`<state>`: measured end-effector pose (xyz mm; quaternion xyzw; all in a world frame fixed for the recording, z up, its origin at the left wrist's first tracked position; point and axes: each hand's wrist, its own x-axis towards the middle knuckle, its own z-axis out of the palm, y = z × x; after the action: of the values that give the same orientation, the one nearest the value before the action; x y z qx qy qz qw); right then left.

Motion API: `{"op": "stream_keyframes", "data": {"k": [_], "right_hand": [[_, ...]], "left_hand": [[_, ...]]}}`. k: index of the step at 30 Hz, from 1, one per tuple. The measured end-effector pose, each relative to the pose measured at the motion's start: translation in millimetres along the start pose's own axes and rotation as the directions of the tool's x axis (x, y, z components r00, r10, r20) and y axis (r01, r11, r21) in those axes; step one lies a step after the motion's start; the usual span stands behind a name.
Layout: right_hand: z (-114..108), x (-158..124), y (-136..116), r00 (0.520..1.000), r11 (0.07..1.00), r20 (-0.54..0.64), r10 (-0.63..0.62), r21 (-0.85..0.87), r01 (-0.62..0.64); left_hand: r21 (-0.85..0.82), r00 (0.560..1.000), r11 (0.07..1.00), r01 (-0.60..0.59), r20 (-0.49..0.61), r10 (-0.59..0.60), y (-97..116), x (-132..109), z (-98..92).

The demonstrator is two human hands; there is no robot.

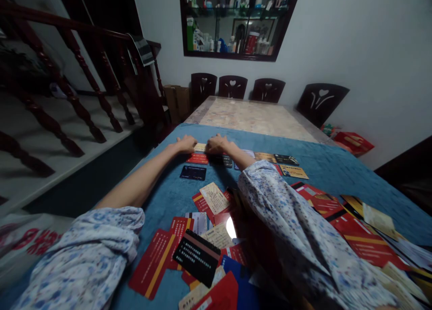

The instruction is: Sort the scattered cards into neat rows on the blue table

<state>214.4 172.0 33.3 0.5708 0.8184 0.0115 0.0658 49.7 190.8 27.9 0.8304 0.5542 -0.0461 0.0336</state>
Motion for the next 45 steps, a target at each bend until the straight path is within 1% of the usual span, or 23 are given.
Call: {"op": "stream_keyframes", "data": {"k": [9,18,22,26,31,34,37,39,43,45], "right_hand": [[3,6,0,1.0,0.999,0.022,0.022,0.025,-0.022],[3,7,-2,0.999,1.0,0.028,0.029,0.01,-0.029],[0,4,-2,0.999,1.0,0.03,0.024,-0.001,-0.024],[-7,-4,-1,1.0,1.0,0.013,-0.014,-0.016,0.014],[-16,-16,0,0.999,0.999,-0.018,-0.039,-0.035,0.039],[-18,-24,0,0.996,0.997,-0.049,-0.071,-0.04,0.069],[-18,-33,-1,0.991,0.995,-0.1,-0.094,-0.027,0.091],[-17,-40,-2,0.985,0.994,-0.136,-0.104,-0.024,0.102],[-14,-53,-5,0.967,0.993,-0.223,-0.121,-0.033,0.116],[-13,-59,-5,0.959,0.992,-0.254,-0.129,-0.035,0.124]], "left_hand": [[-0.017,0.998,0.999,0.05,0.028,-0.05,0,8,2.9],[0.028,0.995,0.997,0.077,0.059,-0.079,3,6,1.4],[0.042,0.994,0.996,0.074,0.074,-0.077,4,4,-0.6],[0.026,0.995,0.997,0.07,0.067,-0.072,1,3,-3.3],[0.009,0.998,0.998,0.06,-0.006,-0.06,-2,-7,-7.9],[-0.009,0.995,1.0,0.019,-0.096,-0.02,-1,-18,-9.1],[-0.036,0.979,0.998,-0.041,-0.199,0.033,1,-28,-8.0],[-0.046,0.968,0.997,-0.069,-0.246,0.056,3,-36,-6.9],[-0.061,0.941,0.99,-0.129,-0.322,0.102,12,-52,-5.8],[-0.057,0.932,0.987,-0.152,-0.342,0.124,17,-61,-5.6]]}}
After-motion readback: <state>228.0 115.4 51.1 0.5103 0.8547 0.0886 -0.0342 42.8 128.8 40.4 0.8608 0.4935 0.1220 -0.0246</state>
